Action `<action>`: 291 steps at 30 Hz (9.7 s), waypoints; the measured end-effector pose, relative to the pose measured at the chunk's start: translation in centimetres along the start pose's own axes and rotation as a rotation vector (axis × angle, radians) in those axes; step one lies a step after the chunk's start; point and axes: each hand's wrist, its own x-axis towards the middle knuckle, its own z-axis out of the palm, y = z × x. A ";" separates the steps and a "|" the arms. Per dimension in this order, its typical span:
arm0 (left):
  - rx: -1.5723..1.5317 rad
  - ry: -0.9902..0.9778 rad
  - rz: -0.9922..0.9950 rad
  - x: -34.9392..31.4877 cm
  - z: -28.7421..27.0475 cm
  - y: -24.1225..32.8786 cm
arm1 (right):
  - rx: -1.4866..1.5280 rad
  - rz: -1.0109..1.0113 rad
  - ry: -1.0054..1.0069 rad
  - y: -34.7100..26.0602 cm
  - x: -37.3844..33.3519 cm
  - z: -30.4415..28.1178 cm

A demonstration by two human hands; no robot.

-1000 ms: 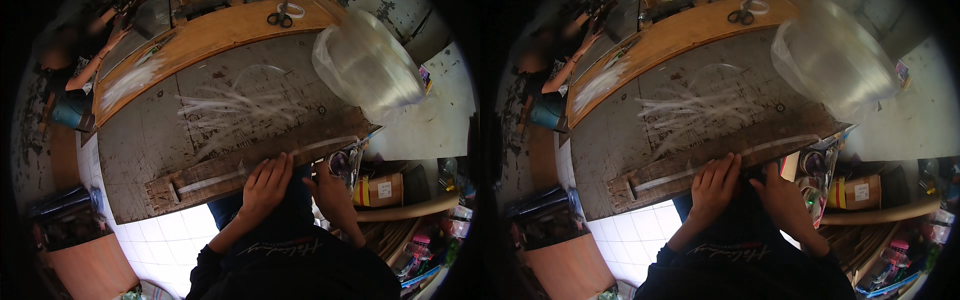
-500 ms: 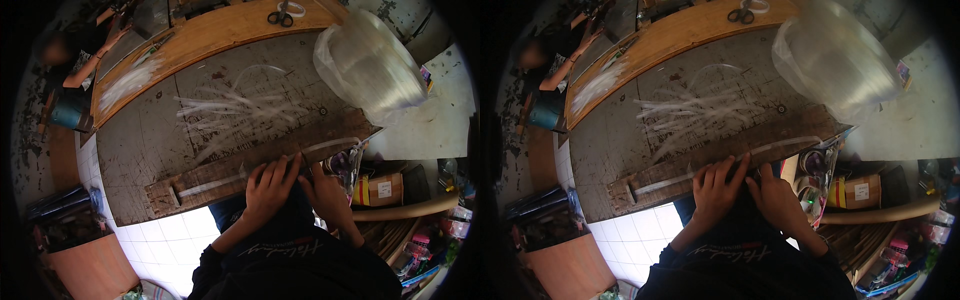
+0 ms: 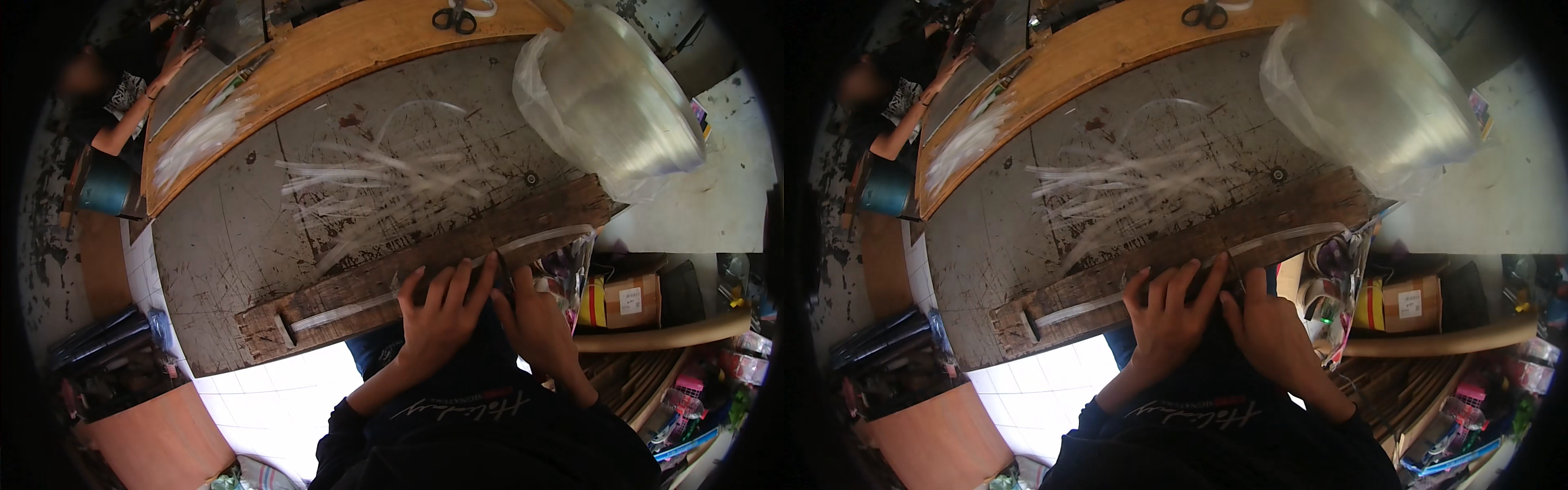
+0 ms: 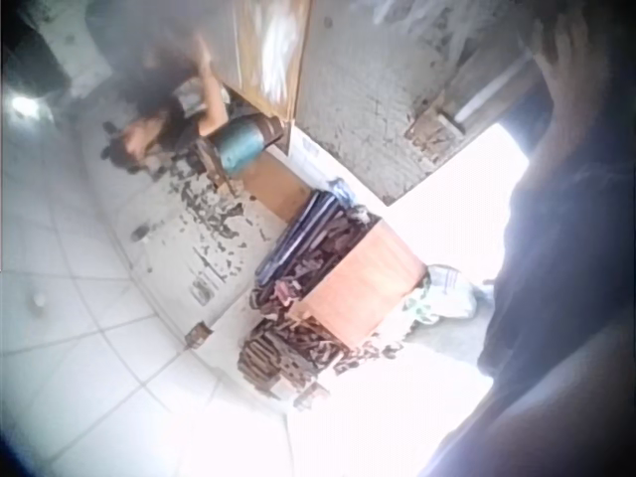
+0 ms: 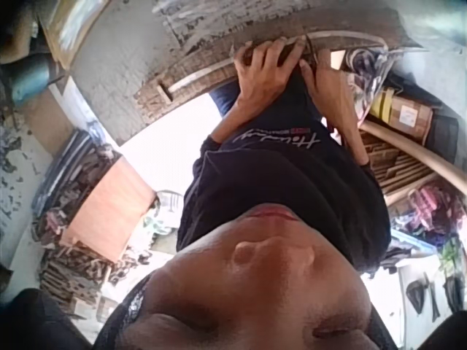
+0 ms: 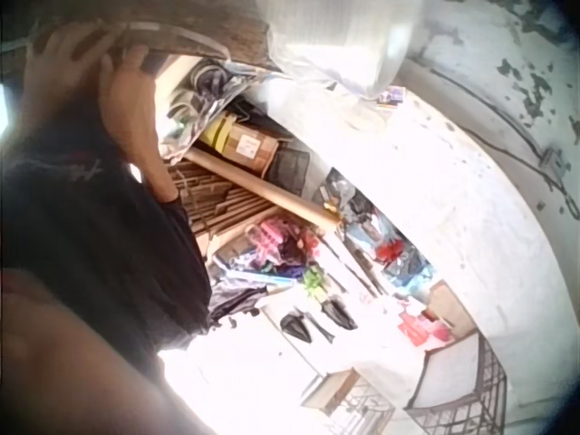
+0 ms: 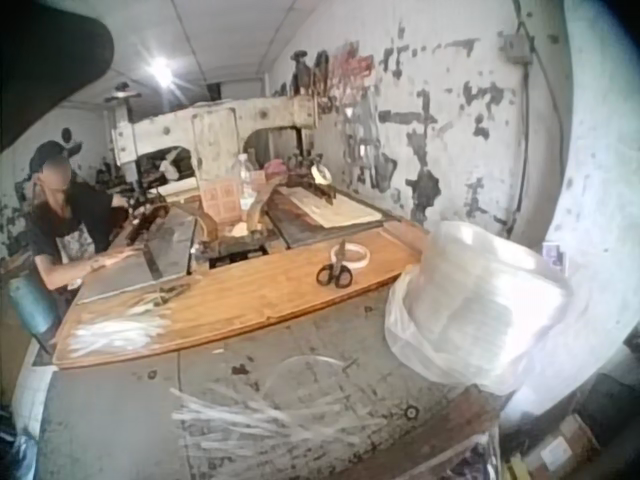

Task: The person measures strands of plastic filament along a wooden board and cuts them to length using a utility knife.

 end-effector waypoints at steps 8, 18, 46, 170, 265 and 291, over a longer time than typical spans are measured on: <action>-0.180 -0.030 -0.027 1.8 0.5 -0.4 | -0.040 0.095 0.026 -0.7 0.0 0.5; -0.191 -0.018 -0.061 2.3 0.8 -0.4 | -0.013 0.381 -0.075 -2.6 0.4 -0.3; -0.209 -0.005 -0.085 2.4 1.0 0.1 | 0.023 0.244 0.017 -1.8 1.0 0.0; 0.233 0.034 -0.514 -9.7 -7.0 -9.1 | 0.128 -0.571 -0.185 -11.9 5.6 9.3; -0.196 -0.026 0.107 0.5 0.0 -1.5 | 1.460 0.124 0.061 7.2 -5.2 5.7; -0.197 0.019 0.069 0.4 0.1 -1.4 | -0.021 0.044 0.199 -0.1 -2.6 0.8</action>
